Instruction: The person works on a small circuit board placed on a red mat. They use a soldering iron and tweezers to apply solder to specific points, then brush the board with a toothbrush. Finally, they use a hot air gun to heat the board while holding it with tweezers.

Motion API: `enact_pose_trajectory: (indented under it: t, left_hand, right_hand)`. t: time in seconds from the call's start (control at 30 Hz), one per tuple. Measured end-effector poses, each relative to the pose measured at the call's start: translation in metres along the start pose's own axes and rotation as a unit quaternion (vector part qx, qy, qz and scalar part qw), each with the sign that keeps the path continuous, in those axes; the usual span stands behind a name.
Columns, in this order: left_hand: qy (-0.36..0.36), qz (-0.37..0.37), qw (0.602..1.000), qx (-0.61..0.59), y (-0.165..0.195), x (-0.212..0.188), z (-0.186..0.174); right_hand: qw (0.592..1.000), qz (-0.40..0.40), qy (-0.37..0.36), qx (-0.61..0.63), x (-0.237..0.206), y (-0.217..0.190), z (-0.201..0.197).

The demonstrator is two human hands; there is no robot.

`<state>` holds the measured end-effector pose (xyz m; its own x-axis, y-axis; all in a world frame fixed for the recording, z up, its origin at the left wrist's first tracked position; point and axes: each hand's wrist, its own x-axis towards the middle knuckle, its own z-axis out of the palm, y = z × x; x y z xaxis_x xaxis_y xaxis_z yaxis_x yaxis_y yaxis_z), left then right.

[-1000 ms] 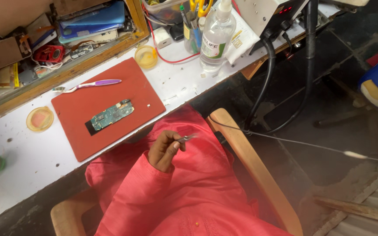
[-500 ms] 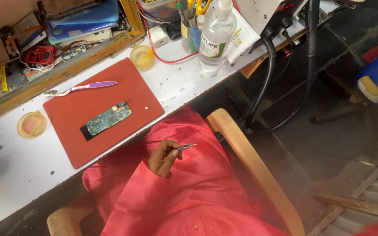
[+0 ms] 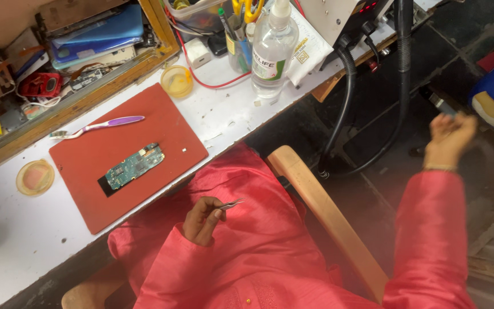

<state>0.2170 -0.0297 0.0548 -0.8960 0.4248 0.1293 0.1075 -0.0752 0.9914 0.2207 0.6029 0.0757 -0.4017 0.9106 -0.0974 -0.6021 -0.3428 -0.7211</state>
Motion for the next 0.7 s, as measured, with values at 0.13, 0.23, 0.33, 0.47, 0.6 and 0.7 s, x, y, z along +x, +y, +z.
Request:
enact_pose_trajectory:
  t: [0.13, 0.23, 0.33, 0.47, 0.6, 0.7]
  left_hand:
    - [-0.003, 0.003, 1.0, 0.009, 0.002, -0.002, -0.003]
    - [0.006, -0.002, 1.0, 0.005, 0.005, -0.007, 0.0]
    - [0.07, 0.017, 0.997, -0.018, 0.009, -0.018, -0.003]
    - [0.089, -0.001, 0.996, -0.031, 0.016, -0.038, -0.036]
    - [0.182, 0.099, 0.976, 0.073, 0.027, -0.061, -0.079]
    - [0.212, 0.131, 0.961, 0.117, 0.045, -0.08, -0.117]
  right_hand:
    - [0.982, -0.102, -0.133, -0.083, 0.053, -0.028, 0.073]
    - [0.953, -0.124, -0.218, -0.169, 0.074, -0.03, 0.135]
    - [0.944, -0.132, -0.221, -0.206, 0.083, -0.017, 0.186]
    - [0.939, -0.123, -0.224, -0.232, 0.085, 0.006, 0.213]
    - [0.931, -0.128, -0.277, -0.201, 0.089, 0.016, 0.22]
    - [0.93, -0.112, -0.282, -0.209, 0.092, 0.02, 0.227]
